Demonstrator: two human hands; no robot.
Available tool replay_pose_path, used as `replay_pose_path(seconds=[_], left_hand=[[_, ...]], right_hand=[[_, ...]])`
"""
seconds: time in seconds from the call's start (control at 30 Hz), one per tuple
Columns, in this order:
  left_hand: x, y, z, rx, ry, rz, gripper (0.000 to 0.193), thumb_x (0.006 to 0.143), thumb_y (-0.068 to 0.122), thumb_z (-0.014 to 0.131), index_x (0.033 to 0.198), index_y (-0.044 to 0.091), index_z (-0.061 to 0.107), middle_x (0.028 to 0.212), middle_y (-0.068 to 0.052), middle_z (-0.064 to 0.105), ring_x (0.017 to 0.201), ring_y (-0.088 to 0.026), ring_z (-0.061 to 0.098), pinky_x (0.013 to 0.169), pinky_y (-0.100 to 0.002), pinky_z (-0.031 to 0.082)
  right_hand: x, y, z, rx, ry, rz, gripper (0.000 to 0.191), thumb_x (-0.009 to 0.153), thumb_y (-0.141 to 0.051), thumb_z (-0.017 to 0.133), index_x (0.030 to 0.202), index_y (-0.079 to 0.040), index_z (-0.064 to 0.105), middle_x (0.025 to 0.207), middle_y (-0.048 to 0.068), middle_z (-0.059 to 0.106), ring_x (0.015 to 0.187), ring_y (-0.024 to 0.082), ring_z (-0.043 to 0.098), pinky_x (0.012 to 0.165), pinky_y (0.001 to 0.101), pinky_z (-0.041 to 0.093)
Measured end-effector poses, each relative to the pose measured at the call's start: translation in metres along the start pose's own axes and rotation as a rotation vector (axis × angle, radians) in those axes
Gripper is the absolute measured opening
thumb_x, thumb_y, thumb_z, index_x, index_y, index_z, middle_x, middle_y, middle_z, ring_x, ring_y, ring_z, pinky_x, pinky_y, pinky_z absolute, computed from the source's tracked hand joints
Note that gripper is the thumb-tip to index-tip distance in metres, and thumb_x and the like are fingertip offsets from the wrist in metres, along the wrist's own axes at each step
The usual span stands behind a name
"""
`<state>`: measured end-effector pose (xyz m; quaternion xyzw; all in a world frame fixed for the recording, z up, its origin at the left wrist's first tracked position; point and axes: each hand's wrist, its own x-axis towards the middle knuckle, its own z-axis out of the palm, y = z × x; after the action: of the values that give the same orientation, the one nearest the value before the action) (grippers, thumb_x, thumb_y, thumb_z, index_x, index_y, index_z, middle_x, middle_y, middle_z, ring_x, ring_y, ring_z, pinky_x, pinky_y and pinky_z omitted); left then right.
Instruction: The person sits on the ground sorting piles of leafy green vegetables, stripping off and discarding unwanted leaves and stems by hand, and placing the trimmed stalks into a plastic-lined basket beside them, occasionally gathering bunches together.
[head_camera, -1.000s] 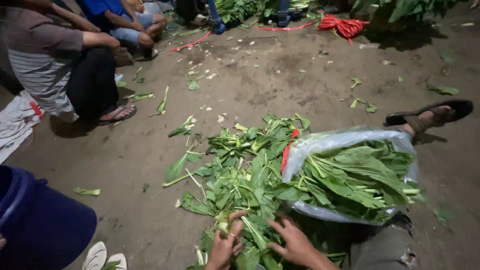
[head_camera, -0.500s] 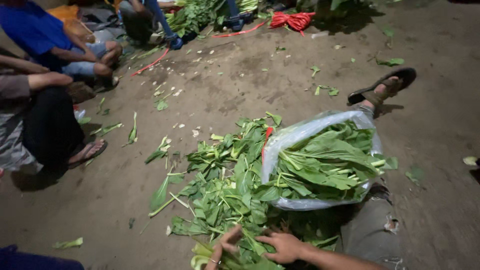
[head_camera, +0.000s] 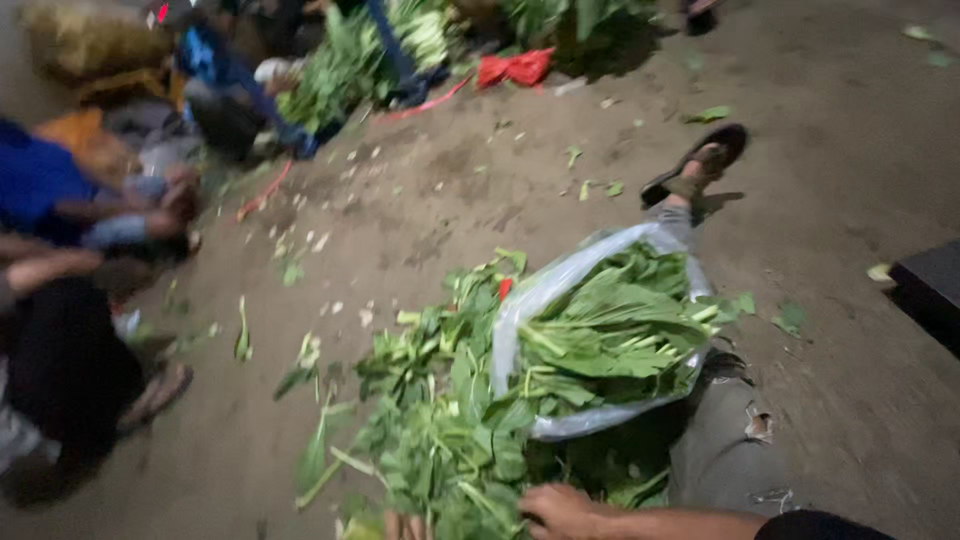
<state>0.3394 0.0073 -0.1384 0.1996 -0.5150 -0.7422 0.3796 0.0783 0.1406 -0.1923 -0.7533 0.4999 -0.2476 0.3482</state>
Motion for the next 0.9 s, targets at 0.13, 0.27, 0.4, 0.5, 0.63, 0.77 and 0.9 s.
replay_pose_path(seconds=[0.13,0.27,0.4,0.5,0.63,0.77,0.9], left_hand=[[0.023,0.058,0.0,0.198,0.185,-0.038,0.058,0.101,0.051,0.045,0.084,0.001,0.068,0.094,-0.018,0.064,0.074,-0.022,0.062,0.066,-0.039,0.046],[0.044,0.123,0.044,0.464,0.367,-0.124,0.056,0.098,0.051,0.049,0.083,0.0,0.069,0.083,-0.014,0.066,0.064,-0.02,0.061,0.058,-0.037,0.046],[0.059,0.15,0.102,0.533,0.325,-0.192,0.055,0.095,0.051,0.053,0.083,0.0,0.07,0.072,-0.01,0.069,0.054,-0.018,0.061,0.049,-0.034,0.045],[0.09,0.129,0.128,0.492,0.317,-0.382,0.056,0.094,0.051,0.054,0.077,-0.001,0.069,0.057,-0.008,0.065,0.038,-0.019,0.054,0.037,-0.036,0.039],[0.104,0.067,0.14,0.616,0.222,-0.426,0.063,0.101,0.053,0.057,0.064,0.003,0.07,0.048,-0.001,0.049,0.039,-0.011,0.043,0.039,-0.029,0.029],[0.081,0.002,0.162,0.233,0.238,-0.334,0.064,0.103,0.051,0.058,0.059,0.006,0.064,0.044,0.001,0.048,0.036,-0.009,0.038,0.035,-0.026,0.023],[0.045,0.0,0.177,0.209,0.446,-0.181,0.035,0.093,0.038,0.062,0.083,0.007,0.074,0.06,-0.004,0.065,0.045,-0.014,0.053,0.039,-0.029,0.034]], right_hand=[[0.01,-0.008,-0.01,0.246,0.216,0.147,0.043,0.092,-0.035,0.069,0.125,-0.008,0.068,0.123,0.018,0.07,0.116,0.034,0.065,0.099,0.0419,0.051],[0.003,-0.009,-0.03,0.405,0.067,0.202,0.049,0.097,-0.047,0.064,0.128,-0.01,0.067,0.127,0.015,0.069,0.118,0.027,0.066,0.101,0.0384,0.051],[-0.007,-0.008,-0.038,0.388,0.008,0.085,0.052,0.1,-0.051,0.059,0.13,-0.009,0.067,0.128,0.014,0.07,0.119,0.026,0.066,0.102,0.0384,0.052],[-0.001,-0.006,-0.038,0.366,0.108,0.109,0.054,0.1,-0.046,0.063,0.138,-0.009,0.057,0.131,0.015,0.067,0.122,0.028,0.065,0.105,0.0395,0.05],[0.005,-0.002,-0.043,0.605,0.274,0.226,0.063,0.091,-0.032,0.07,0.145,-0.012,0.045,0.138,0.011,0.065,0.13,0.027,0.062,0.113,0.0384,0.046],[0.0,-0.003,-0.044,0.095,0.496,-0.183,0.062,0.089,-0.008,0.069,0.148,-0.003,0.049,0.15,0.022,0.05,0.14,0.039,0.044,0.116,0.0453,0.032],[0.029,-0.029,-0.029,0.29,0.433,-0.062,0.059,0.096,-0.021,0.059,0.152,-0.004,0.047,0.149,0.027,0.047,0.134,0.043,0.045,0.107,0.0472,0.038]])
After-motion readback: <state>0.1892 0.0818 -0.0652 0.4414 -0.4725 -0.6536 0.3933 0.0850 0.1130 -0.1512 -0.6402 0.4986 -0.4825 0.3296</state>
